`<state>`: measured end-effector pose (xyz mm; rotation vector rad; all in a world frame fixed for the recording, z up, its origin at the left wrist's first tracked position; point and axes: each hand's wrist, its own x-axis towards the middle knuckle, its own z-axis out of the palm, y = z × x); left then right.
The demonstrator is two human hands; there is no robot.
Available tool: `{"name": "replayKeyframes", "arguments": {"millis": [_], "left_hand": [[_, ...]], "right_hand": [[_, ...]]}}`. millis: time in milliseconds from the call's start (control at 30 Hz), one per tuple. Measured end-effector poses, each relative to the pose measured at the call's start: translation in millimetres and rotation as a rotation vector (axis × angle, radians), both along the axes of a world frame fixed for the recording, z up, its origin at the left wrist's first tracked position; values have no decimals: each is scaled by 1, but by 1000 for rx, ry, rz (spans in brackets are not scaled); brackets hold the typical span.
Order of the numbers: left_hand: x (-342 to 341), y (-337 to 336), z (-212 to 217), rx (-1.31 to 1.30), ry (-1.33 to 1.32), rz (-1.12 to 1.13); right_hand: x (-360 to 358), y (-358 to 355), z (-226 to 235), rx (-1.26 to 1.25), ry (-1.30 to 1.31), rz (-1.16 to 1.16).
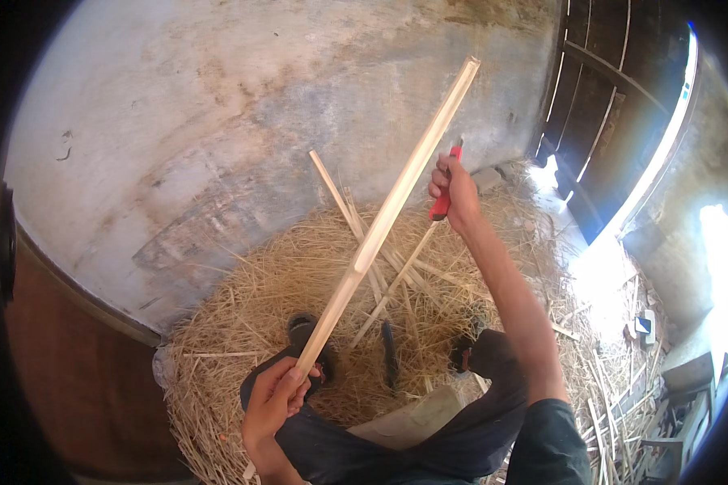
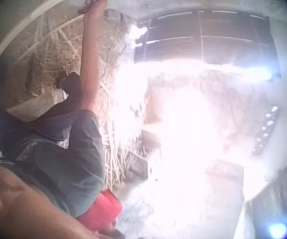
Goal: The person sits on a straw-covered floor and uses a red utility knife to shave thin strips from a long bamboo pole. They repeatedly draw the knife along the pole's length, peeling off long curls of bamboo and dropping them onto the straw.
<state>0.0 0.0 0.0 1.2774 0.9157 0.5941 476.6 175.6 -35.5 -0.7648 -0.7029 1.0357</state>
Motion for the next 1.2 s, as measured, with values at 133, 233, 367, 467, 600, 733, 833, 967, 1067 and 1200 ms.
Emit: {"name": "replayKeyframes", "arguments": {"millis": [133, 233, 367, 467, 600, 733, 833, 967, 1067, 1200], "left_hand": [[13, -9, -15, 7, -44, -5], [11, -12, -22, 13, -45, -43], [15, -11, -33, 66, -7, -109], [13, -9, -38, -14, 44, -162], [28, 1, -31, 224, 217, -228], [79, 4, -11, 244, 94, -129], [85, 13, -11, 50, 58, -221], [85, 13, -16, 210, 88, -129], [81, 8, -24, 219, 108, -19], [86, -1, -15, 261, 160, 52]], "right_hand": [[-37, -65, 71, -7, -38, 15], [-70, -108, 69, -42, -14, -23], [-95, -140, 61, -76, -144, -91], [-96, -144, 50, -21, -88, -107], [-104, -149, 58, -36, -64, -96], [-115, -154, 58, -40, -76, -67], [-114, -157, 64, -114, -195, -20], [-102, -162, 62, -177, -490, -118], [-83, -178, 46, 6, -752, -171], [-106, -199, 36, 181, -1304, -197]]}}
